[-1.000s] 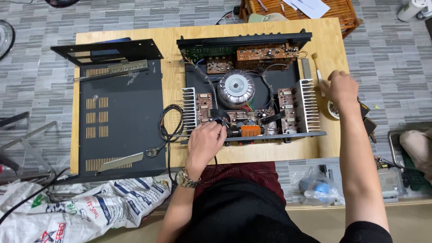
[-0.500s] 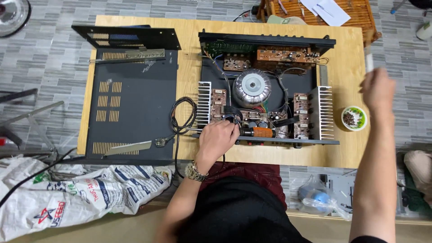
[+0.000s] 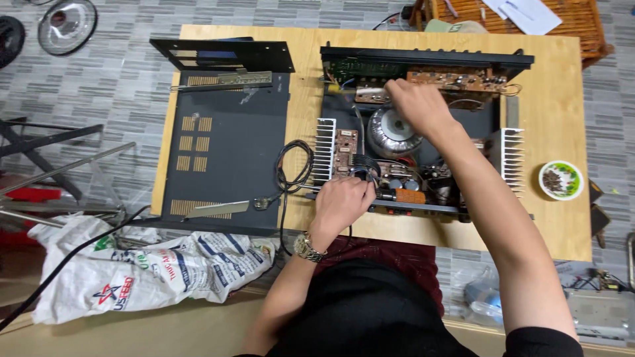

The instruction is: Repairing and cleaning the internal components of an audio amplifier using tools

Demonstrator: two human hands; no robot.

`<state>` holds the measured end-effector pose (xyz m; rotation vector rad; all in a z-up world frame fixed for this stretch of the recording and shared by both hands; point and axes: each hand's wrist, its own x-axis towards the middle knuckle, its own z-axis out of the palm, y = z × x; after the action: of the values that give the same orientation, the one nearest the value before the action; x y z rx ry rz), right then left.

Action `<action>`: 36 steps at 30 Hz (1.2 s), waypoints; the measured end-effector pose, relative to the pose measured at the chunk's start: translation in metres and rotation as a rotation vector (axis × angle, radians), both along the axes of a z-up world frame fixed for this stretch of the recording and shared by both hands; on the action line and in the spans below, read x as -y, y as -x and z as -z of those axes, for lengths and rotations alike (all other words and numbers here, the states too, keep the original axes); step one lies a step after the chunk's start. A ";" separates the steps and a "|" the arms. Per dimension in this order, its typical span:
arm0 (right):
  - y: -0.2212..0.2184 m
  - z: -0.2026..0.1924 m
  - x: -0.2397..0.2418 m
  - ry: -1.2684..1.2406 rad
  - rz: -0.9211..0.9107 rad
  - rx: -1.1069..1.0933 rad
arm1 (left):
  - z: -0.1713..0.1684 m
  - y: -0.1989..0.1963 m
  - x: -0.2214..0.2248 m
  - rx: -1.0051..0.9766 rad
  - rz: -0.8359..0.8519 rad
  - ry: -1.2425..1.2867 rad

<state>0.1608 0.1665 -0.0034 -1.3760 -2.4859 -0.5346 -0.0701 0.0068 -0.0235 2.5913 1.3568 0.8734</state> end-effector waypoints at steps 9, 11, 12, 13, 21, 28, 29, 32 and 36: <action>0.003 0.036 -0.034 0.238 0.235 0.122 | -0.007 -0.002 0.002 -0.041 -0.012 0.062; -0.002 0.028 -0.032 0.081 0.173 0.001 | -0.006 -0.002 0.001 -0.046 -0.010 0.061; -0.004 0.024 -0.031 -0.077 0.106 -0.113 | -0.005 -0.002 0.002 -0.045 -0.013 0.060; -0.005 0.026 -0.031 -0.076 0.103 -0.113 | -0.004 -0.002 0.002 -0.044 -0.015 0.060; -0.015 0.012 -0.022 -0.219 0.107 -0.121 | -0.011 -0.001 0.002 -0.015 0.003 0.028; -0.038 0.017 -0.025 -0.159 0.107 -0.056 | -0.011 0.000 0.001 -0.045 0.020 0.067; -0.043 0.013 -0.023 -0.224 0.103 -0.022 | -0.010 -0.001 0.001 -0.043 0.012 0.056; -0.055 0.009 -0.014 -0.225 0.114 0.040 | -0.010 -0.001 0.003 -0.037 0.007 0.031; -0.063 0.004 -0.003 -0.171 0.142 0.004 | -0.012 0.000 0.002 -0.043 0.009 0.015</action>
<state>0.2240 0.1698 -0.0074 -1.4903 -2.2955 -0.7617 -0.0700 0.0046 -0.0116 2.6175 1.3562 0.8078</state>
